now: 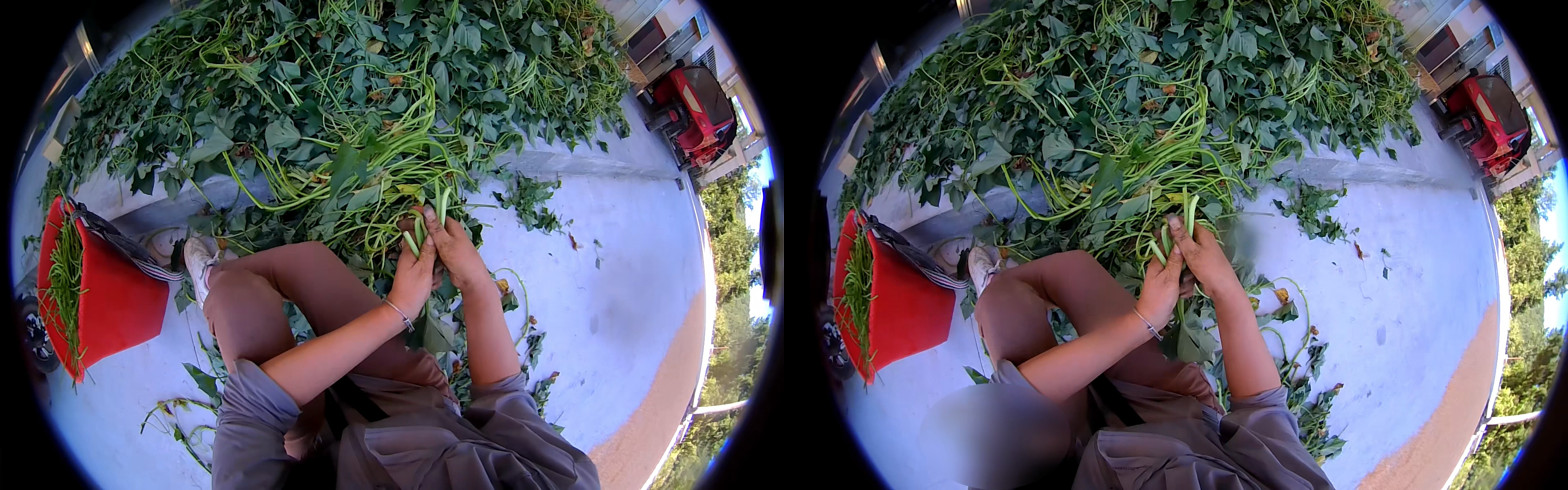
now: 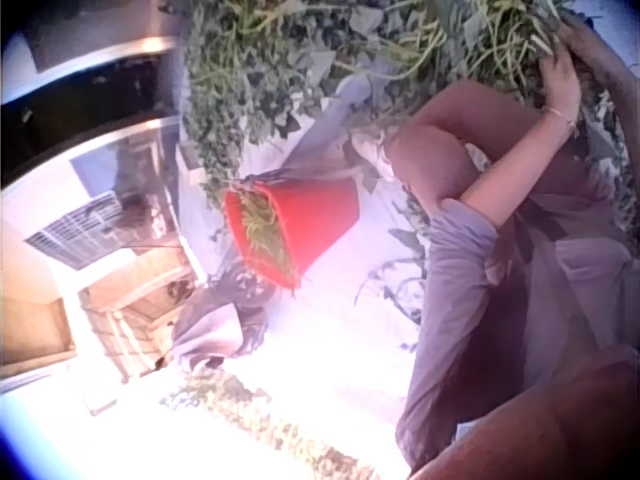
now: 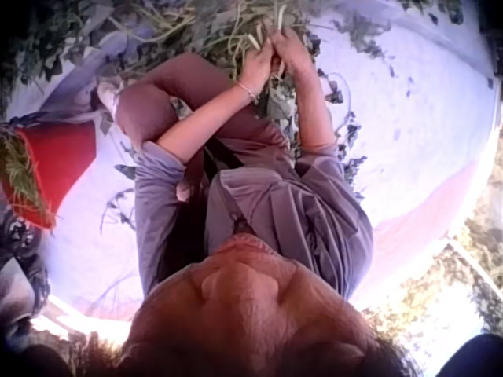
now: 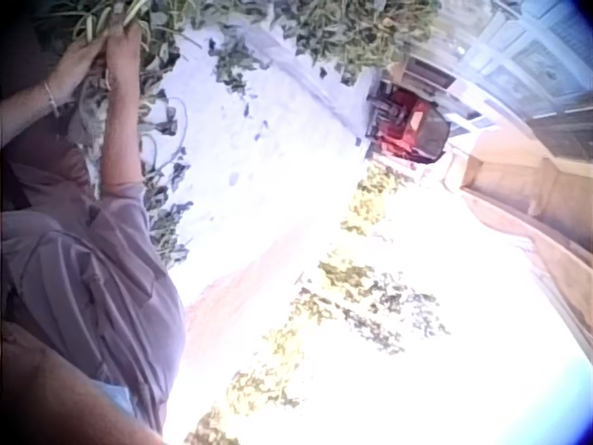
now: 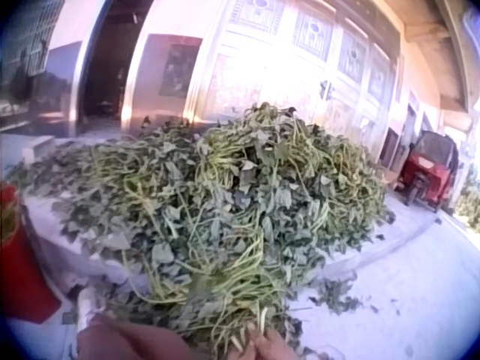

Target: The person sorts through a pile of green vegetable vines by hand, bundling stems together and placing them into a red bucket.

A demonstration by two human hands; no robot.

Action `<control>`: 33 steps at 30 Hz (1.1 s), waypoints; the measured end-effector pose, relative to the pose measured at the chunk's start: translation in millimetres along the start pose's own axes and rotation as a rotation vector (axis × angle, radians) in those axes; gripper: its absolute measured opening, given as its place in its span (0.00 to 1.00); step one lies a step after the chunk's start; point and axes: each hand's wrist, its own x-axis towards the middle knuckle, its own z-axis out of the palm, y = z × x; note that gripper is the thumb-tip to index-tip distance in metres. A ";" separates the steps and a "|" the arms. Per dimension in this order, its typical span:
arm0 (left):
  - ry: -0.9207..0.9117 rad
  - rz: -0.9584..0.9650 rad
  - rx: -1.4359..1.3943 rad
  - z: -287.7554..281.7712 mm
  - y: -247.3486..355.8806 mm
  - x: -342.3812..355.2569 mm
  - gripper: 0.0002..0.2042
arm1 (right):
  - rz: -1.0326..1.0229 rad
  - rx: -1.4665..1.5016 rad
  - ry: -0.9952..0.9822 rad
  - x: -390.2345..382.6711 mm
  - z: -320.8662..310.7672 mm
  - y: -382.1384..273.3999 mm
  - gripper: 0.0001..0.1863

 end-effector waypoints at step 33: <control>0.044 0.367 -0.113 -72.0 169.6 -35.5 0.10 | 0.144 0.564 0.086 214.4 -41.2 52.9 0.18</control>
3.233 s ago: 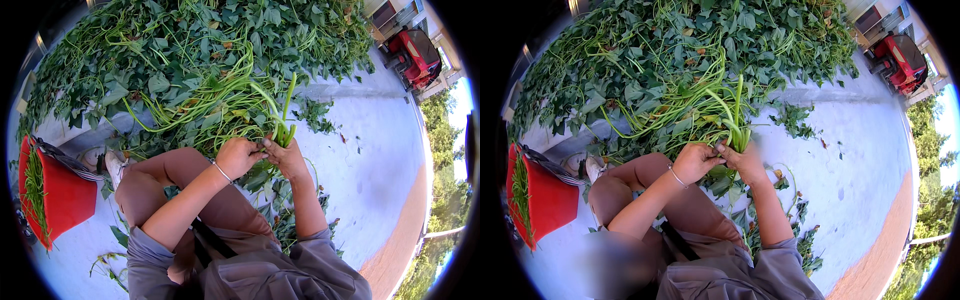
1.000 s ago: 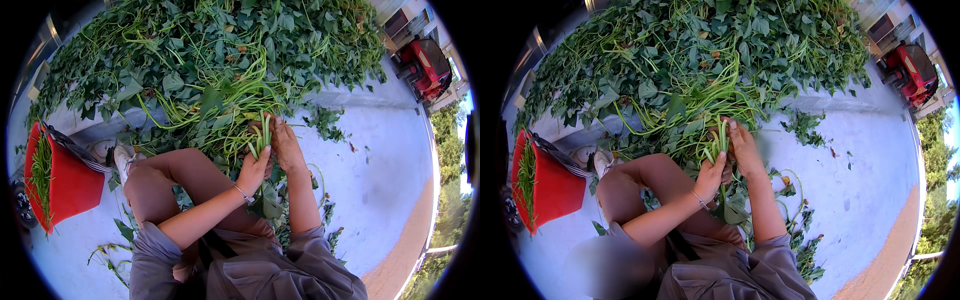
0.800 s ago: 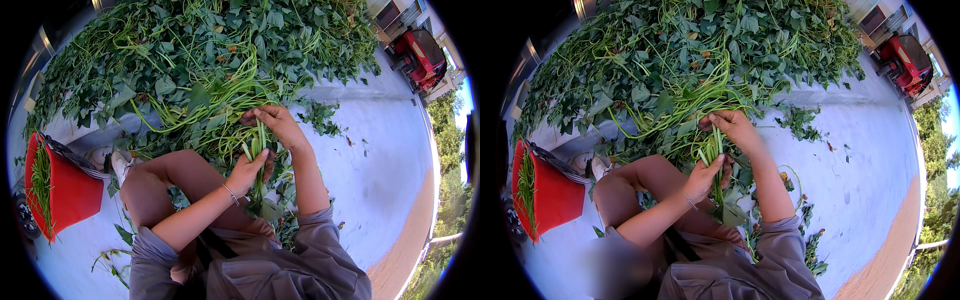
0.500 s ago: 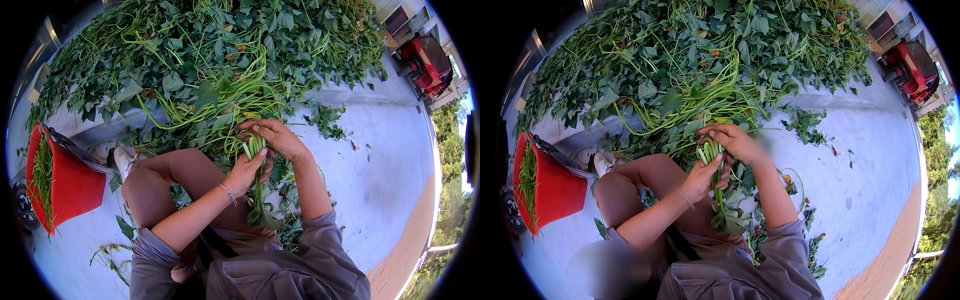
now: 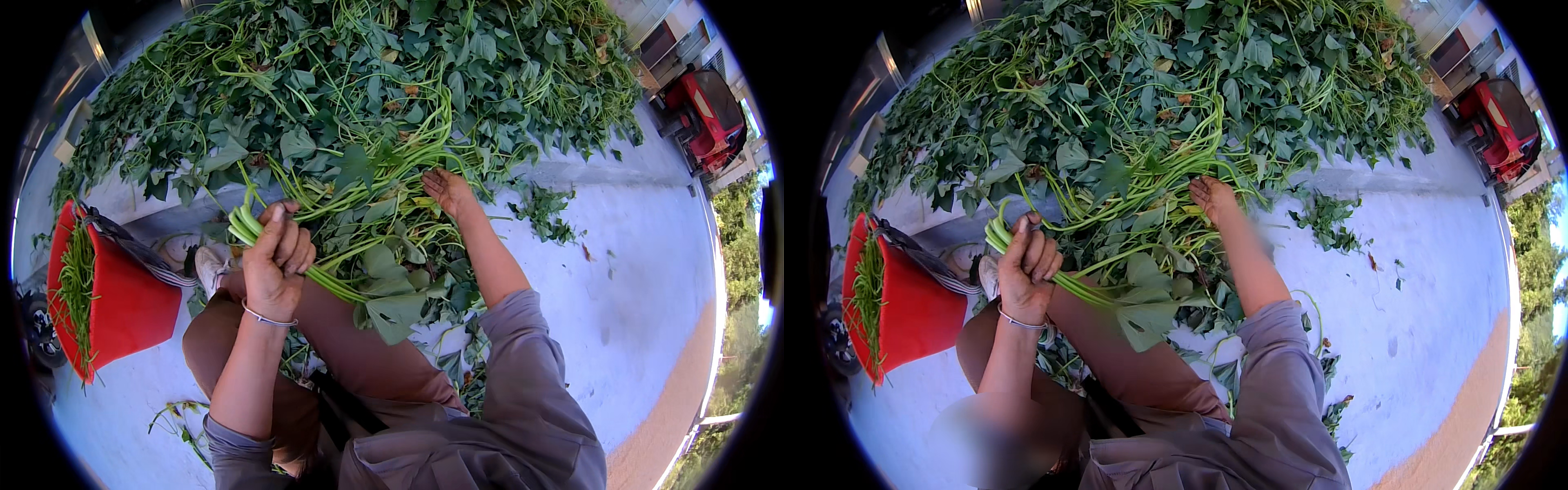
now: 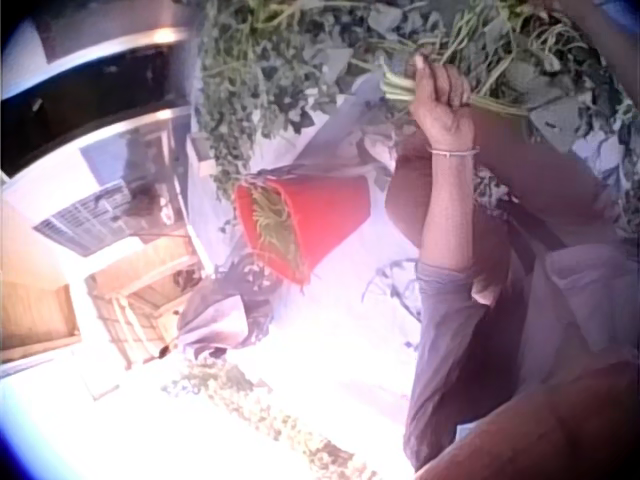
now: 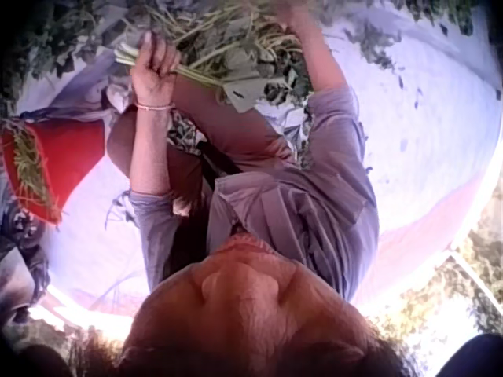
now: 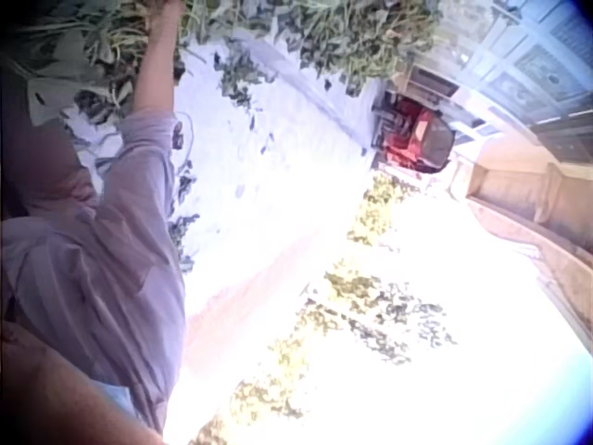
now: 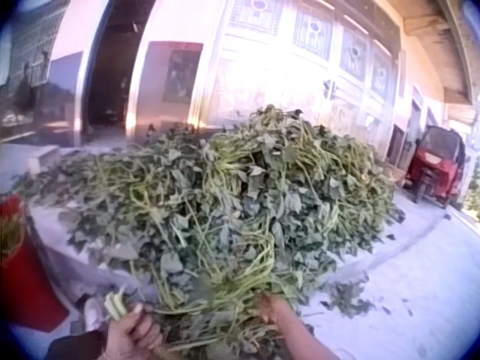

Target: The person sorts through a pile of green vegetable vines by hand, bundling stems together and placing them into a red bucket.

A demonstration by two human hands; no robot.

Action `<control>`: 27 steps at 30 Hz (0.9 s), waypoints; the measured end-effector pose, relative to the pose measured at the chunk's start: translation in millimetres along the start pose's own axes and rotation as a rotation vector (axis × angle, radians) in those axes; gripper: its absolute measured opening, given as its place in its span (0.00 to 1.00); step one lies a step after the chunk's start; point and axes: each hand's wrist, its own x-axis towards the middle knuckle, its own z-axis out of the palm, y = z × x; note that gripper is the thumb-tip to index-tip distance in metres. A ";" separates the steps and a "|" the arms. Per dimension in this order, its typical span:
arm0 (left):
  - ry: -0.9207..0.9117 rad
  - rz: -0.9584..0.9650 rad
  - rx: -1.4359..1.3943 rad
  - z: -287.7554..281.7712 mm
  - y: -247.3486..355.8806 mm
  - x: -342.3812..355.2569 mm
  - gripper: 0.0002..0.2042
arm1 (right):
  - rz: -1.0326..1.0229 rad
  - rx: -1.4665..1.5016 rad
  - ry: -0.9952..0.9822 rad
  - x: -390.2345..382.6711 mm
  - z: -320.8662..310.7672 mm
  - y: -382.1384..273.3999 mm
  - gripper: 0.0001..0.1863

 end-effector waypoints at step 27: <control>0.444 0.630 0.651 -2.6 140.0 -47.1 0.06 | -0.691 -0.048 -0.045 -213.7 148.9 -267.2 0.16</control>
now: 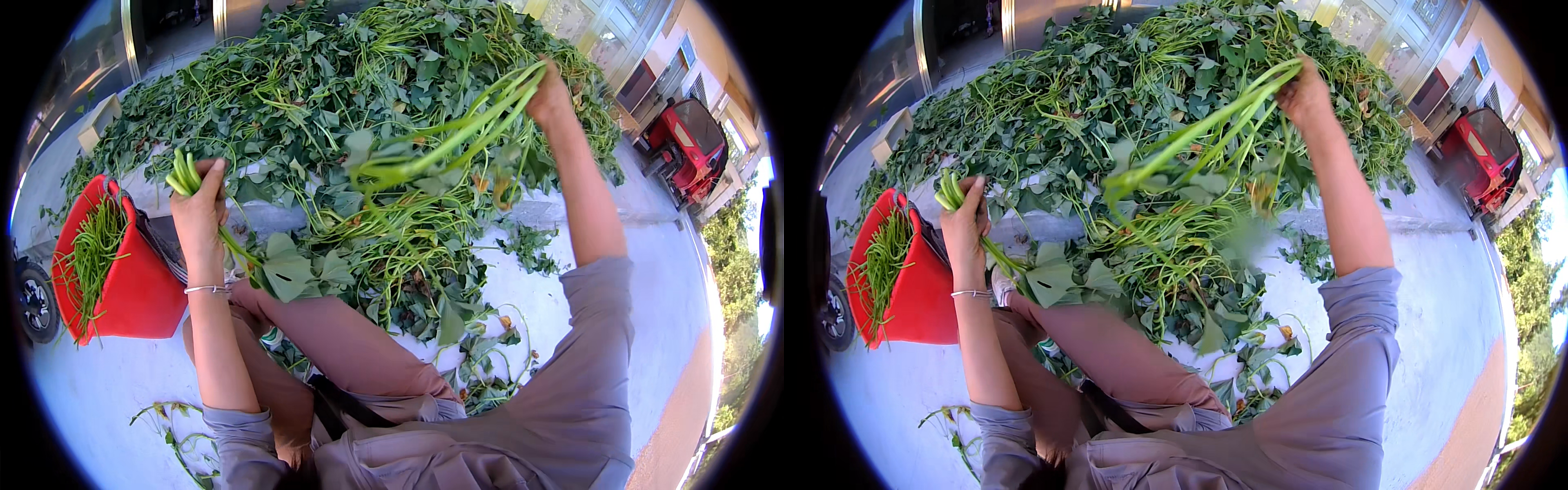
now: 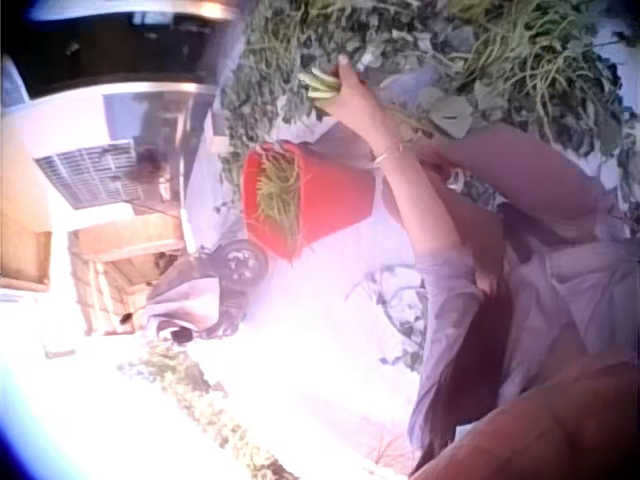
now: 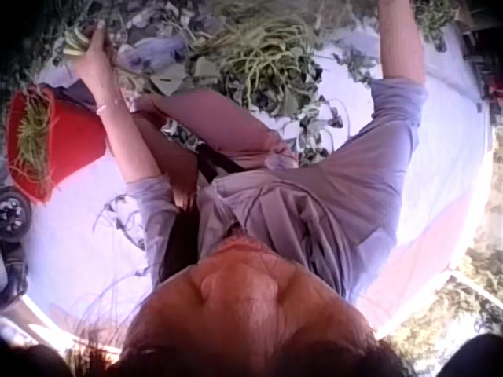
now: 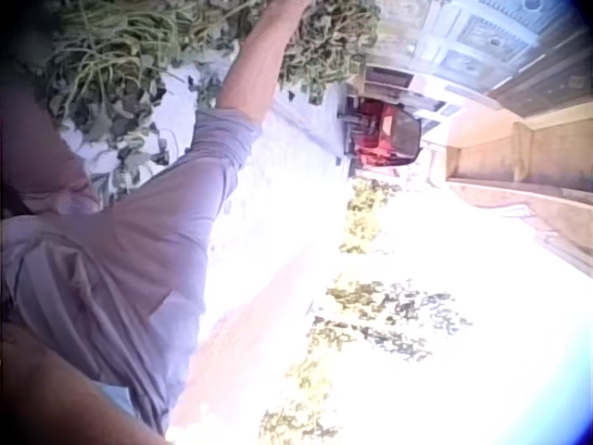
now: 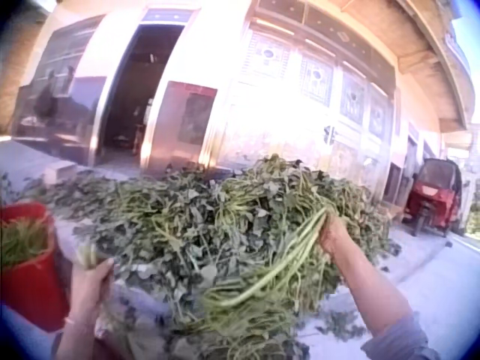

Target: The person sorts through a pile of green vegetable vines by hand, bundling stems together and placing them into a red bucket.

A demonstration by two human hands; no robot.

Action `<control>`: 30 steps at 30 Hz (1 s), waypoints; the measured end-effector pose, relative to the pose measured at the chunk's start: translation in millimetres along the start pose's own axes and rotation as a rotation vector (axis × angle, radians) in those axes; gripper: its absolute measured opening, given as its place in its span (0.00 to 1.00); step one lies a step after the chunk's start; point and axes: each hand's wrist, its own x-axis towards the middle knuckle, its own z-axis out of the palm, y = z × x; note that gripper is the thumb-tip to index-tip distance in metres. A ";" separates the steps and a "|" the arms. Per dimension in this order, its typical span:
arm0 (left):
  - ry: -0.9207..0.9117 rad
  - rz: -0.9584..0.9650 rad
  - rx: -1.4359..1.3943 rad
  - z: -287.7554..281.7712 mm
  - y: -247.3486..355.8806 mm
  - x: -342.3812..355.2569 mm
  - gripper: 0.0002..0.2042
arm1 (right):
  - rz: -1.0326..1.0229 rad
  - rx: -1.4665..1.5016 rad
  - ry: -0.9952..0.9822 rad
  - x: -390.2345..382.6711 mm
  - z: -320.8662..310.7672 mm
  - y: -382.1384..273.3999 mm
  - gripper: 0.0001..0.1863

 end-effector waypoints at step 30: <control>-0.929 0.586 1.080 195.1 60.3 71.1 0.13 | -0.768 -2.007 -0.744 7.8 -60.6 263.4 0.09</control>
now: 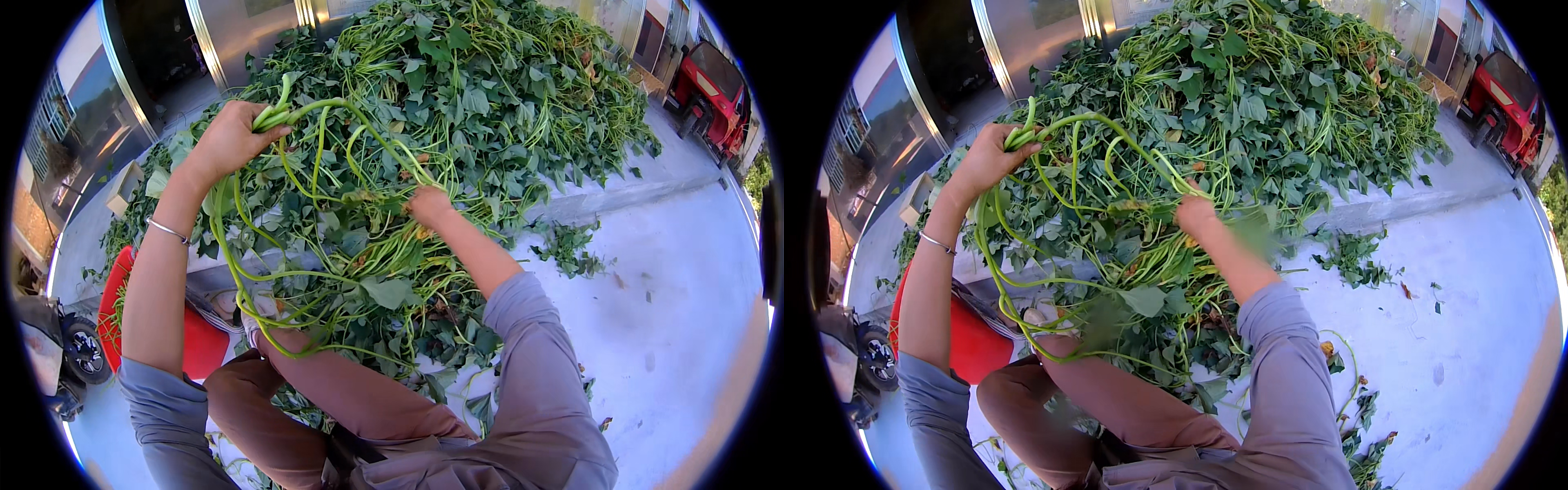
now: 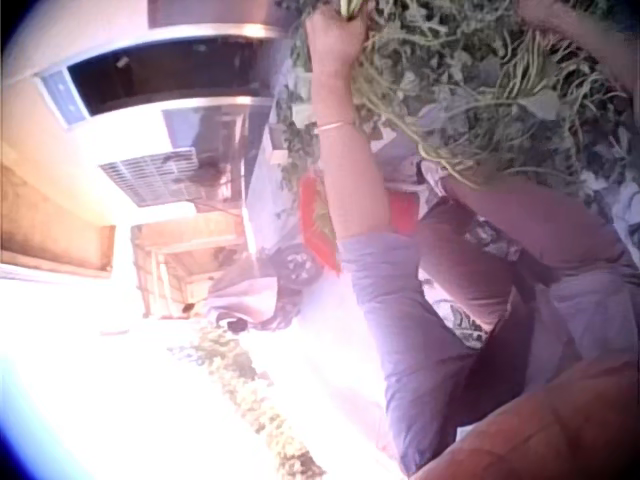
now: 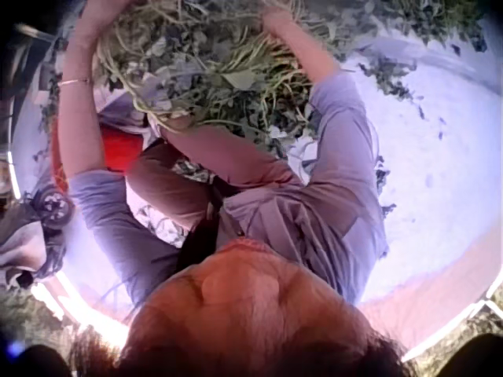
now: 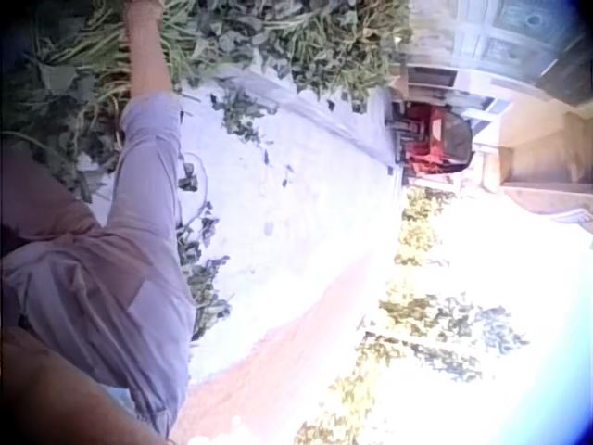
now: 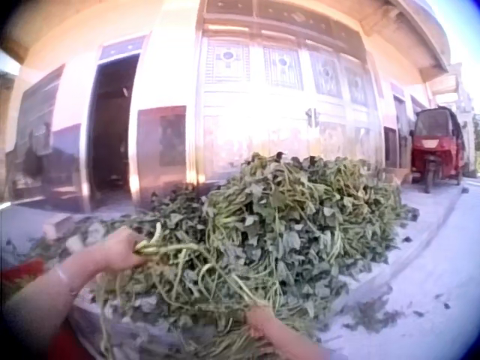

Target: The person sorts through a pile of green vegetable vines by hand, bundling stems together and placing them into a red bucket.

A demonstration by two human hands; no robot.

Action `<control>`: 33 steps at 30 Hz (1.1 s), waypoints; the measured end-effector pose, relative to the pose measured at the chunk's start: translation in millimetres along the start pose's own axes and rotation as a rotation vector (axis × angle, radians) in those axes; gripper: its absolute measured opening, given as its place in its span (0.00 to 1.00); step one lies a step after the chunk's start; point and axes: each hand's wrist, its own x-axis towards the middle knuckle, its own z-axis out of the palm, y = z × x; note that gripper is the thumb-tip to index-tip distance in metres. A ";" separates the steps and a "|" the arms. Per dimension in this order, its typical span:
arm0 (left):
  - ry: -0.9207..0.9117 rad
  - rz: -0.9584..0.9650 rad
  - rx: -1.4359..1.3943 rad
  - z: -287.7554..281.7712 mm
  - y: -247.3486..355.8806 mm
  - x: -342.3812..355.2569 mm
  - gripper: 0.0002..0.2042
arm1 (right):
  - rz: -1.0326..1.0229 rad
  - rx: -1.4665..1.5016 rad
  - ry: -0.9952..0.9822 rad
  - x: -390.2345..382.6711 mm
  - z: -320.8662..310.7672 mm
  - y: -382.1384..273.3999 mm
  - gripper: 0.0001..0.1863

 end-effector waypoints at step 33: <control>0.273 0.293 0.004 94.7 -72.4 -112.9 0.14 | -0.125 2.597 -0.639 -129.2 -46.6 -55.1 0.40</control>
